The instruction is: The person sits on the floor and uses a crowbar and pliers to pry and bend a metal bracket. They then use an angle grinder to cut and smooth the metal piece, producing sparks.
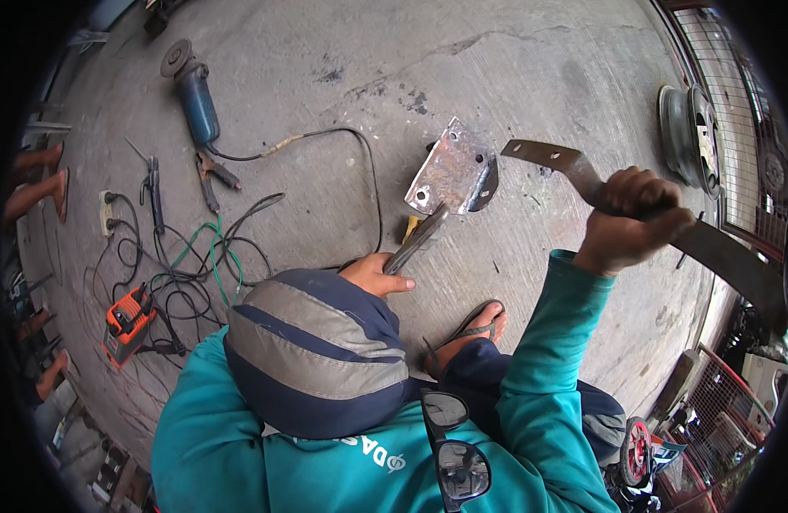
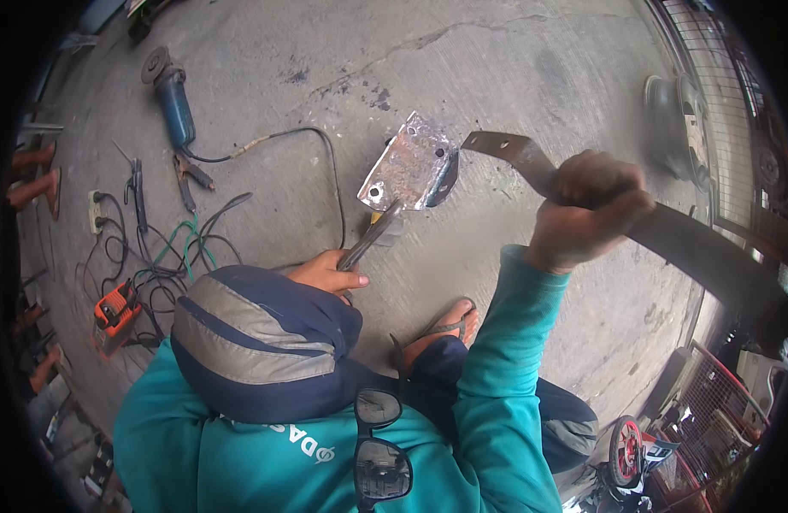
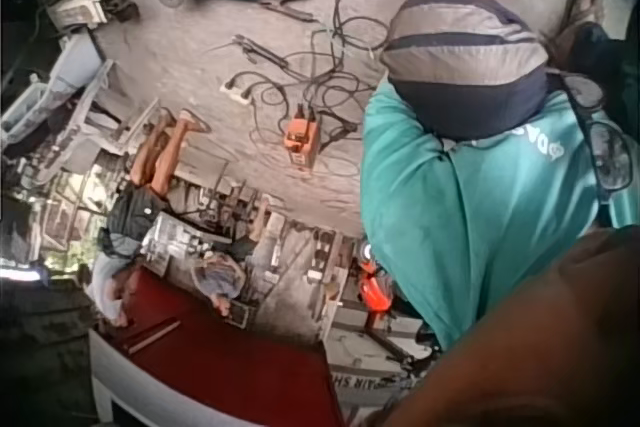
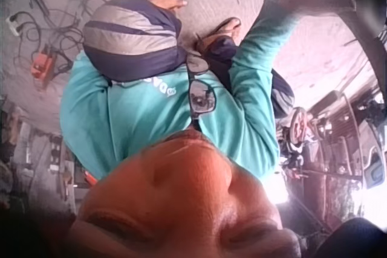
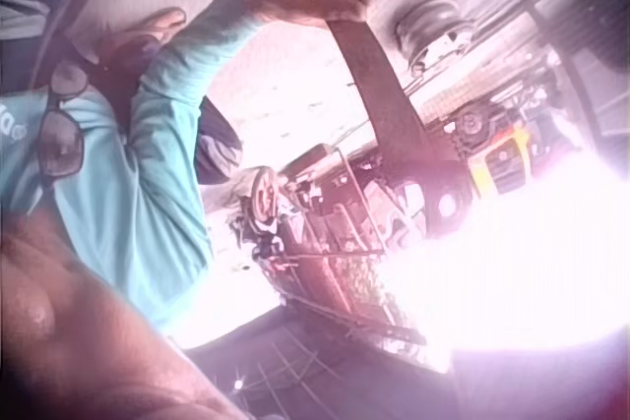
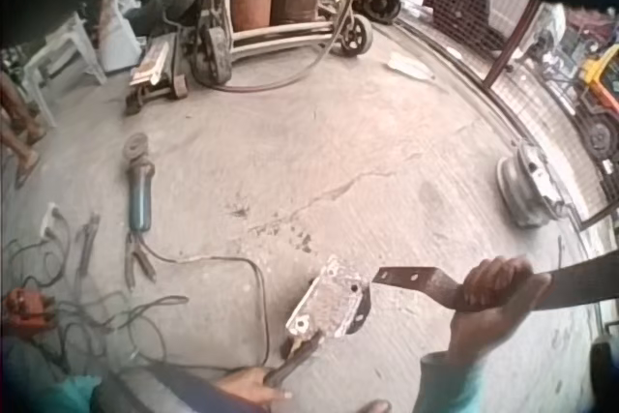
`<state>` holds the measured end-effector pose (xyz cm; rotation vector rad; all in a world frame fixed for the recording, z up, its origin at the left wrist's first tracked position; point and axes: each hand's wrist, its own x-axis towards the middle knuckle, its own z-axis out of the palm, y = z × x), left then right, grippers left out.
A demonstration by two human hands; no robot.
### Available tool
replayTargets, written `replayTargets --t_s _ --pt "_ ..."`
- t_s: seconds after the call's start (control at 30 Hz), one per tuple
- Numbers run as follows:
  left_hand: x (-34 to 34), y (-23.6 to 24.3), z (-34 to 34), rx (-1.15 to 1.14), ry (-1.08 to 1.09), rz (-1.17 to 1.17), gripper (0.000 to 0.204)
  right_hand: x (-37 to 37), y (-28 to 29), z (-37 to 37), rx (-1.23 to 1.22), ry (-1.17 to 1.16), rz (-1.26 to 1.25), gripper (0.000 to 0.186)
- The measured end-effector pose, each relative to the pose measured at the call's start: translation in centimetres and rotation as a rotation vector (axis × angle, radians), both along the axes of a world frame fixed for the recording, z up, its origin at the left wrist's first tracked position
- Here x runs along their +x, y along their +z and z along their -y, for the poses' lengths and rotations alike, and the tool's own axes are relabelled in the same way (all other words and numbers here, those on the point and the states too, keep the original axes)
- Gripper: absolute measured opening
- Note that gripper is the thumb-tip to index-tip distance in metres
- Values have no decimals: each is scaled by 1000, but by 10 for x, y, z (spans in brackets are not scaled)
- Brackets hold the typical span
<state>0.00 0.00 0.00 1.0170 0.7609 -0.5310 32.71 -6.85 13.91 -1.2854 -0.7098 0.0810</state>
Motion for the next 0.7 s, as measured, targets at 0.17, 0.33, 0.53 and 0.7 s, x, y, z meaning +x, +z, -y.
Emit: replayTargets --t_s 0.17,0.33,0.53,0.7 --pt "-4 0 3 4 -2 -23 44 -4 7 10 160 66 -87 66" --pt "5 10 4 36 10 32 44 -1 -13 -1 -39 -82 26 64" --pt "1 4 2 41 0 33 44 6 22 9 140 -73 6 68" --pt "-2 -6 6 47 -12 37 43 5 -15 4 -9 -28 -60 65"
